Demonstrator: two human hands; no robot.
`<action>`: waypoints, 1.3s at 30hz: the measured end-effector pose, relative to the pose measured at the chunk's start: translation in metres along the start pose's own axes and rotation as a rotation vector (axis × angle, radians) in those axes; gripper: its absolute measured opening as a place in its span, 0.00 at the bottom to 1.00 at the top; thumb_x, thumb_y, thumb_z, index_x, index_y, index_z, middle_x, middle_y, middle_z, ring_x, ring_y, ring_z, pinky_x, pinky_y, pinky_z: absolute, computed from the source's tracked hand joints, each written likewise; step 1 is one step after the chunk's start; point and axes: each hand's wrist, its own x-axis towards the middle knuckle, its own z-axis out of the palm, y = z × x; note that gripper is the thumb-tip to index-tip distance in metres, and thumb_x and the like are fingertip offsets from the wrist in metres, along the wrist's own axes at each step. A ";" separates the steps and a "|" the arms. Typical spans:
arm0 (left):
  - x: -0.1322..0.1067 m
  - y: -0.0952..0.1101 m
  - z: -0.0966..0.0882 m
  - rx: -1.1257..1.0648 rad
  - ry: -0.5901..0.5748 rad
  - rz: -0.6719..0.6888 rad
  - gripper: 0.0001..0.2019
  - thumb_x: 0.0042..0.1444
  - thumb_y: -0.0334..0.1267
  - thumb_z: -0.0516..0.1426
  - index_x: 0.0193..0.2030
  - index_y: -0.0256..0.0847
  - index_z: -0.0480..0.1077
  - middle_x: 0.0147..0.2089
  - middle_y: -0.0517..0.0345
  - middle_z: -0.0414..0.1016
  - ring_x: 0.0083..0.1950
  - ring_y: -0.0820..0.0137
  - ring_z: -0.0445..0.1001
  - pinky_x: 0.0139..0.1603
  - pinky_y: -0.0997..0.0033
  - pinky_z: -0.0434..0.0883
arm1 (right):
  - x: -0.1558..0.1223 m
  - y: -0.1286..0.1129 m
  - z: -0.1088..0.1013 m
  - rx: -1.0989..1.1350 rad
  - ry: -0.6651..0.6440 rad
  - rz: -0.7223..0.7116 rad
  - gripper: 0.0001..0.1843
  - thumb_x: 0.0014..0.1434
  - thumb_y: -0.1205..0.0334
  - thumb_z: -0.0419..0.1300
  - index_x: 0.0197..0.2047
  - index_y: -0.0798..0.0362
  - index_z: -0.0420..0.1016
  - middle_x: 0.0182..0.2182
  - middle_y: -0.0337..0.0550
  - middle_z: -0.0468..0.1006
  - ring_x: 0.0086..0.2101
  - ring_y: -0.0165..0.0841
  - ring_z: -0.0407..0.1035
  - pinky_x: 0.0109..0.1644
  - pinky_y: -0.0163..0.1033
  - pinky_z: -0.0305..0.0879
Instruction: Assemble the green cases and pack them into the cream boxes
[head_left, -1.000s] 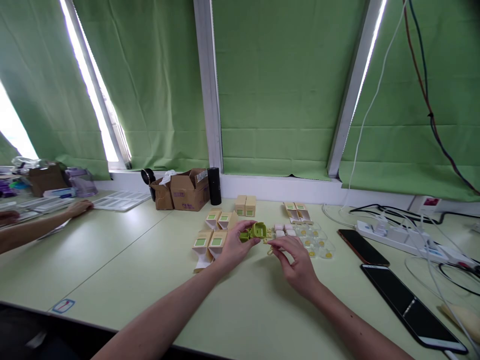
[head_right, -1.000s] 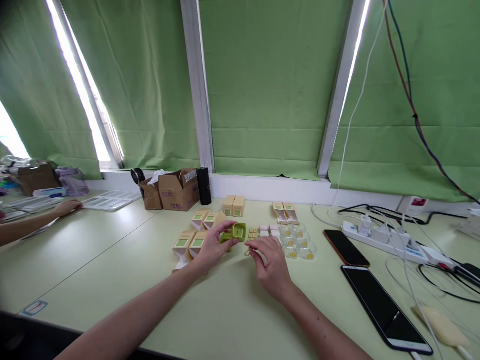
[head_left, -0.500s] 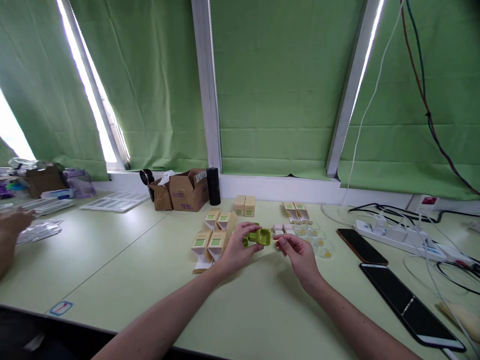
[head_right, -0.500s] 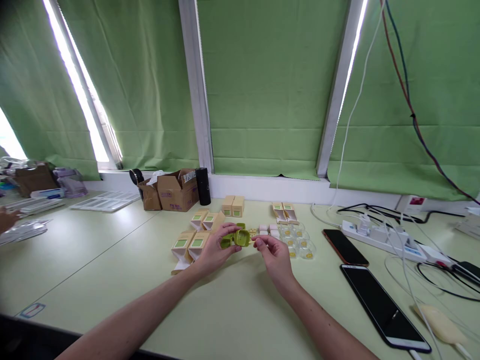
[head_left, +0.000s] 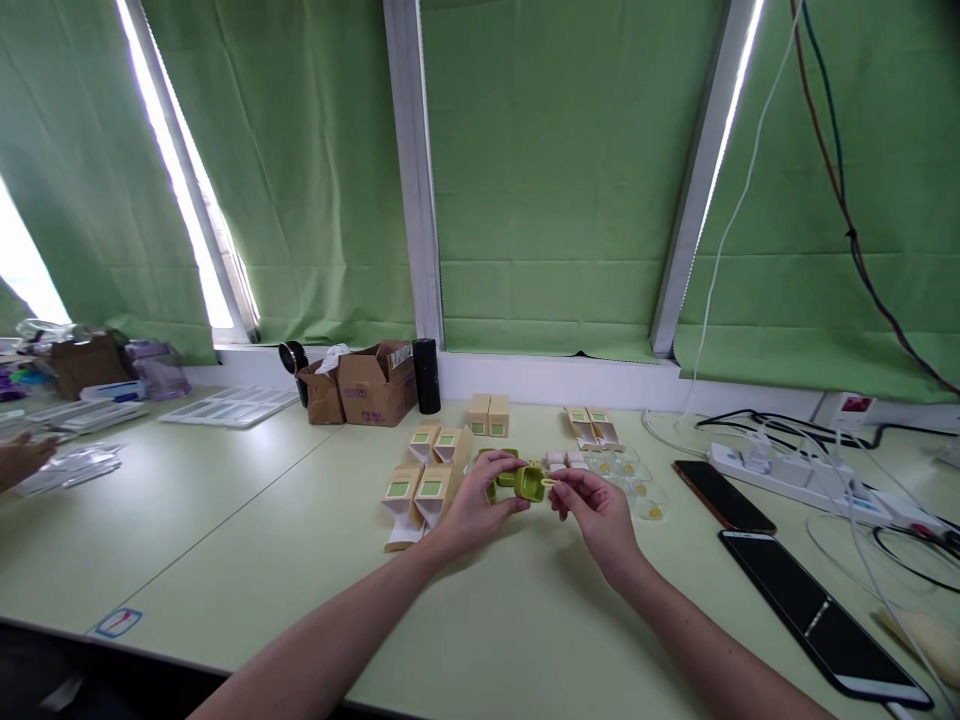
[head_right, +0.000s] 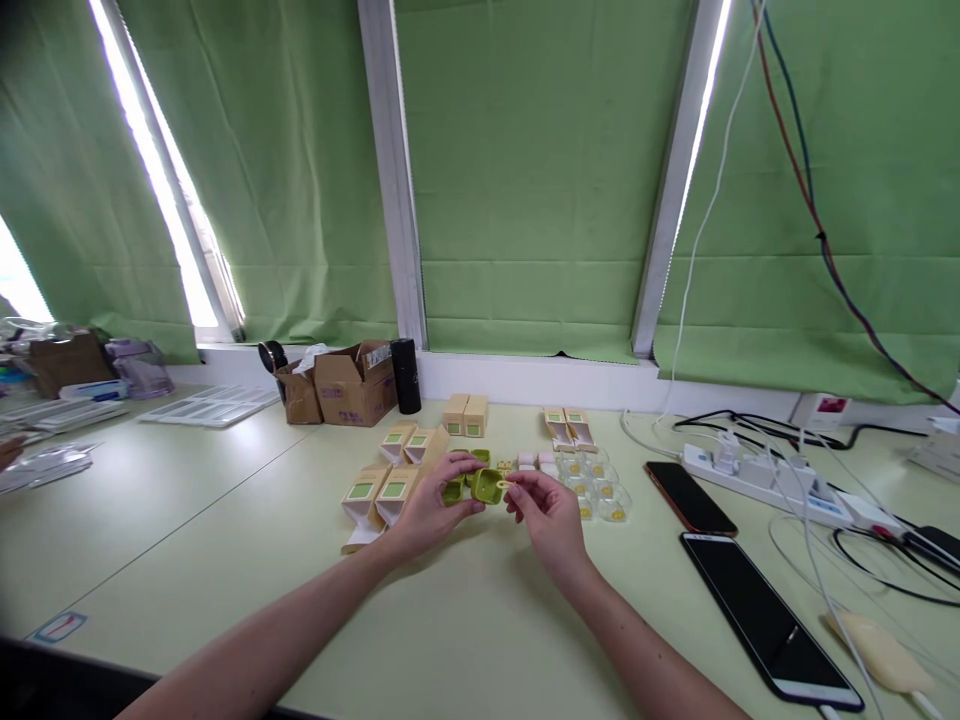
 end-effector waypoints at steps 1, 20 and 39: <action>0.000 0.001 0.000 -0.001 -0.002 0.003 0.23 0.52 0.31 0.72 0.56 0.47 0.79 0.59 0.48 0.74 0.64 0.54 0.74 0.67 0.49 0.73 | 0.000 0.000 0.000 -0.005 -0.003 -0.020 0.23 0.53 0.41 0.75 0.41 0.52 0.85 0.27 0.44 0.82 0.28 0.35 0.73 0.32 0.40 0.72; -0.004 0.005 0.004 0.011 -0.033 0.028 0.24 0.53 0.31 0.72 0.57 0.49 0.79 0.60 0.48 0.72 0.66 0.55 0.72 0.68 0.50 0.72 | -0.013 -0.008 0.000 -0.475 -0.031 -0.392 0.08 0.68 0.58 0.63 0.46 0.48 0.82 0.36 0.44 0.83 0.33 0.38 0.74 0.40 0.42 0.73; -0.008 0.002 0.009 0.074 -0.044 0.202 0.24 0.55 0.35 0.72 0.59 0.47 0.77 0.59 0.46 0.74 0.66 0.54 0.71 0.67 0.48 0.73 | -0.011 -0.009 -0.002 -1.026 0.040 -0.923 0.08 0.68 0.71 0.60 0.44 0.53 0.80 0.38 0.48 0.73 0.38 0.39 0.68 0.38 0.43 0.64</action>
